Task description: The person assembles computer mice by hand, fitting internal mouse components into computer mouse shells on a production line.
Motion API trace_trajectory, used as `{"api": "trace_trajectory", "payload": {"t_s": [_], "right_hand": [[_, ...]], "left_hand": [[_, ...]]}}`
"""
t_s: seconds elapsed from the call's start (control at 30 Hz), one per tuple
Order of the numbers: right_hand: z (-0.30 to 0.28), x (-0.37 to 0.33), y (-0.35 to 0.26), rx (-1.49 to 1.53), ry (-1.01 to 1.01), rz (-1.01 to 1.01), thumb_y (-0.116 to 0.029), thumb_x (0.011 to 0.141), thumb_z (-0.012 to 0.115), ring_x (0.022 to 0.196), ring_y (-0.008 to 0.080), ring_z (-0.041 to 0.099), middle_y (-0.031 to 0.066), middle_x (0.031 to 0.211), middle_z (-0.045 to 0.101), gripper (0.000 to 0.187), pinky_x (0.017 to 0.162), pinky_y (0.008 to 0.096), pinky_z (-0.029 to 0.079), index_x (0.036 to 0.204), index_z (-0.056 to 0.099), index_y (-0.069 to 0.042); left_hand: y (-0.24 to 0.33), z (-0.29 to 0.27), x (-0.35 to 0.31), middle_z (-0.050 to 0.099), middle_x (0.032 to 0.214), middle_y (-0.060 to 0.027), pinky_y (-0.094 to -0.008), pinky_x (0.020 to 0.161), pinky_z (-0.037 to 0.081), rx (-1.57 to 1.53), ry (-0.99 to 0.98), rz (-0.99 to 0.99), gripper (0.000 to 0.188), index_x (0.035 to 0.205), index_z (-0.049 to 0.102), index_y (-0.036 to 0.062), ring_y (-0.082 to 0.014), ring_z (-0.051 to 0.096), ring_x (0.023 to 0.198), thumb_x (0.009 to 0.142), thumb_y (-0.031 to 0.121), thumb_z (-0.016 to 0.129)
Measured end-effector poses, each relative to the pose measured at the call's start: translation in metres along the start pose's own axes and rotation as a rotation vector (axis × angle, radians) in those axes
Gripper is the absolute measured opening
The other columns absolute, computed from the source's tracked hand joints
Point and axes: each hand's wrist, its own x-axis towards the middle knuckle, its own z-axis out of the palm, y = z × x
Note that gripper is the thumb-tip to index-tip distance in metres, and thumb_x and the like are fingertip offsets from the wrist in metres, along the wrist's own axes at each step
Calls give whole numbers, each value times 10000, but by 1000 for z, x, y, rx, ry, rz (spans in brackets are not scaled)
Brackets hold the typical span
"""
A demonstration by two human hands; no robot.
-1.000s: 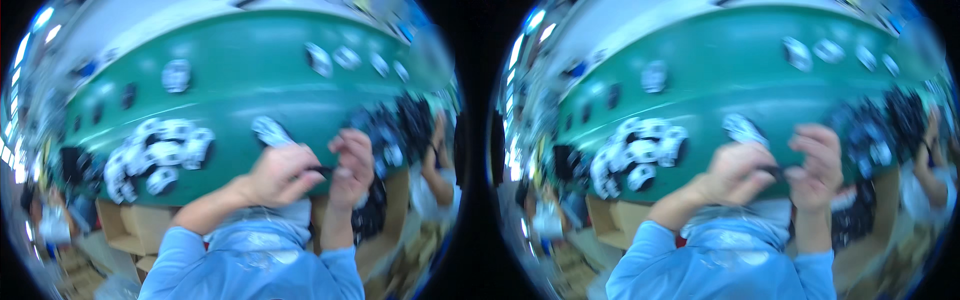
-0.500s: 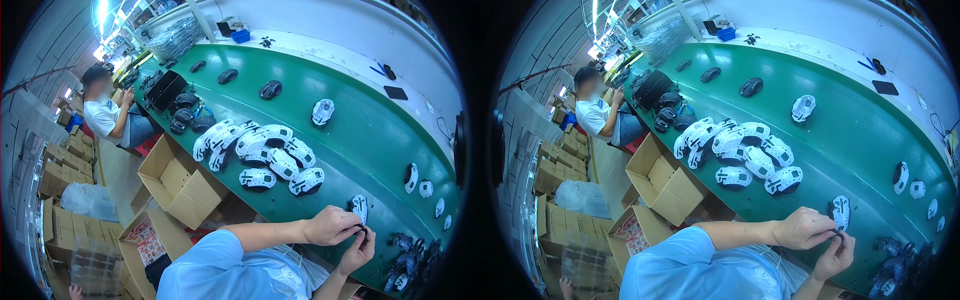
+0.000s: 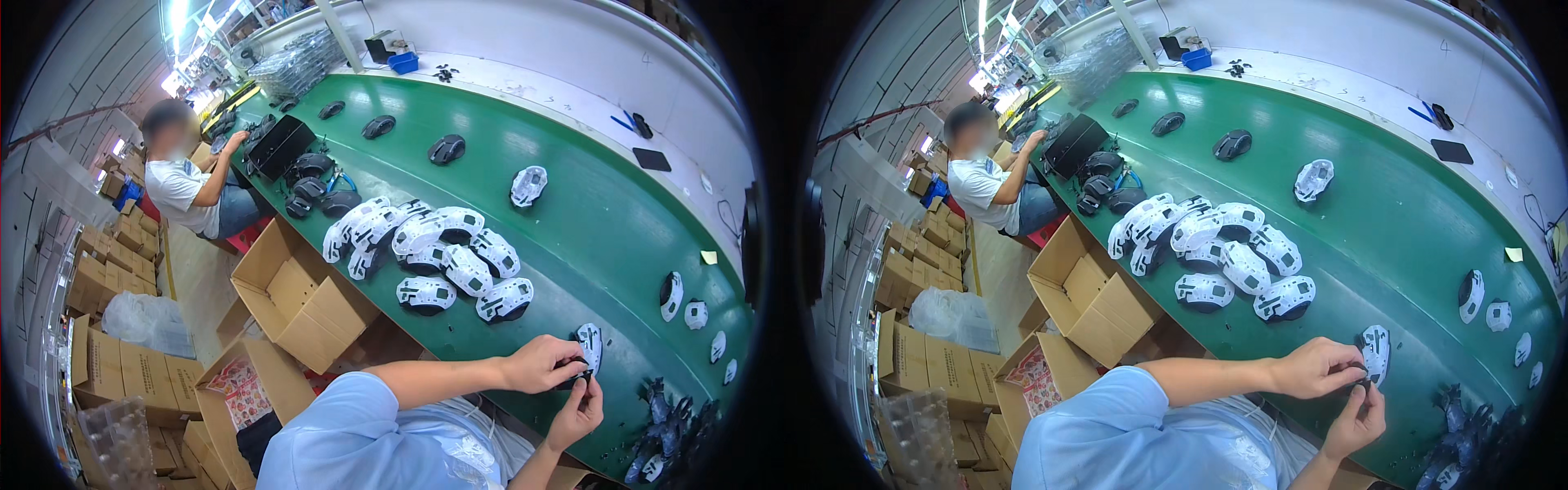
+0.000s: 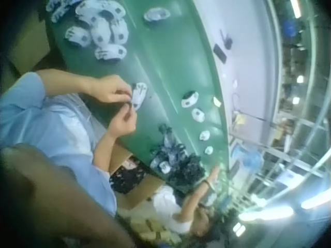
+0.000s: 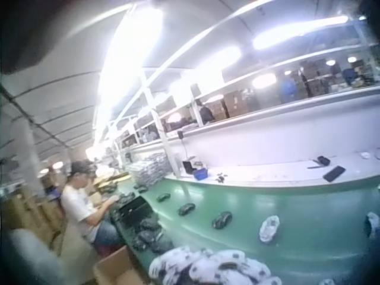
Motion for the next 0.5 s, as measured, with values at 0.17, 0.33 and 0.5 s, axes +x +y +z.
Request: {"api": "trace_trajectory", "payload": {"t_s": [0.17,0.33,0.5], "right_hand": [[5,-5,11,17,163,49,-89,989,639,682,81,570,35,826,632,168,613,202,458,1040,651,70],[-12,-8,25,983,-93,429,-232,982,673,625,81,556,37,784,620,223,518,204,442,973,571,-33],[-9,-11,19,1097,-219,546,-172,983,651,590,74,559,36,791,609,162,453,186,426,991,551,-45]], "left_hand": [[6,13,0,608,704,-131,-345,552,437,178,177,153,133,952,649,24,-213,568,578,961,155,633],[-6,24,-1,578,740,5,-271,576,432,-518,-66,-59,214,970,579,36,-66,503,657,1056,225,530],[-28,26,0,569,794,28,-247,582,429,-768,-244,-224,216,959,533,53,-61,502,657,1069,236,505]]}}
